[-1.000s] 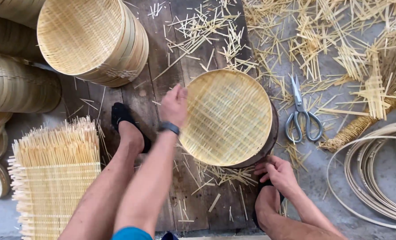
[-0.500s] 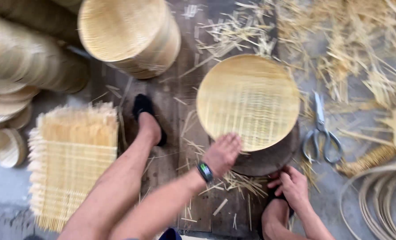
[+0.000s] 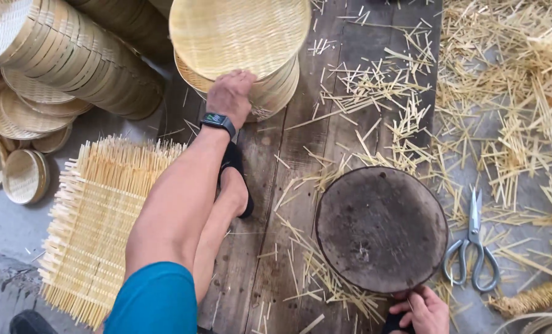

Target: The person sits on the floor of a bamboo craft workshop and trims the excess woven bamboo strips protruding from the edge of a round bamboo sieve using scissors, holding the sieve steady with a wooden block. They then fit a thin bamboo rim ring around the woven disc, press the weave into the rim, and set the finished sieve aside.

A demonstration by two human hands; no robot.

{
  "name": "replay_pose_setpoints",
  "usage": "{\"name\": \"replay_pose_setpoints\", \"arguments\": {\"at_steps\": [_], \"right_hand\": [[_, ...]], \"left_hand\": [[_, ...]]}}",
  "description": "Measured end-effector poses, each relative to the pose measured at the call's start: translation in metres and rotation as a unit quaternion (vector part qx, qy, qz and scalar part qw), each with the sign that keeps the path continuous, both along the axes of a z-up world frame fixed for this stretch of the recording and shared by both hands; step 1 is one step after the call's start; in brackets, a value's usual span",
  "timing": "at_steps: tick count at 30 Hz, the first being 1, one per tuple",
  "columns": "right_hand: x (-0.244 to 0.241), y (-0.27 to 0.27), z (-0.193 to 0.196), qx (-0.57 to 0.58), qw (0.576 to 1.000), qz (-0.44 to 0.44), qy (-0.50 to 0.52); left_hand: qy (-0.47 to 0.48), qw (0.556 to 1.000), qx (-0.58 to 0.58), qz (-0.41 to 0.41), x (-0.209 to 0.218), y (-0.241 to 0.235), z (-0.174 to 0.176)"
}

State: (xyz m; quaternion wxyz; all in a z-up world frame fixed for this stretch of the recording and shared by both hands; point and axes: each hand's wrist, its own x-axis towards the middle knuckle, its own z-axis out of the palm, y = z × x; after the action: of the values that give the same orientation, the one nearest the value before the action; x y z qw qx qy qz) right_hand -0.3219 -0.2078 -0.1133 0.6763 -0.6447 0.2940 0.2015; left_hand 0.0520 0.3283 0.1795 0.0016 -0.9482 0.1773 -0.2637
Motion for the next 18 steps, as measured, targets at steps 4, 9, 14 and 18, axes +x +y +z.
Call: {"name": "replay_pose_setpoints", "arguments": {"at_steps": [4, 9, 14, 18], "right_hand": [[-0.001, -0.006, -0.019, 0.004, 1.000, 0.003, 0.017], [-0.002, -0.007, -0.017, -0.002, 0.999, -0.006, 0.033], [-0.001, -0.007, -0.014, 0.002, 0.999, -0.002, 0.037], [0.003, -0.003, -0.007, 0.002, 0.996, -0.037, 0.082]], "left_hand": [[0.009, 0.999, -0.041, 0.008, 0.008, 0.016, -0.012], [0.144, 0.982, -0.083, 0.086, 0.003, 0.016, -0.009], [0.153, 0.979, -0.101, 0.088, 0.002, 0.016, -0.011], [0.159, 0.977, -0.118, 0.078, 0.004, 0.019, -0.014]]}}
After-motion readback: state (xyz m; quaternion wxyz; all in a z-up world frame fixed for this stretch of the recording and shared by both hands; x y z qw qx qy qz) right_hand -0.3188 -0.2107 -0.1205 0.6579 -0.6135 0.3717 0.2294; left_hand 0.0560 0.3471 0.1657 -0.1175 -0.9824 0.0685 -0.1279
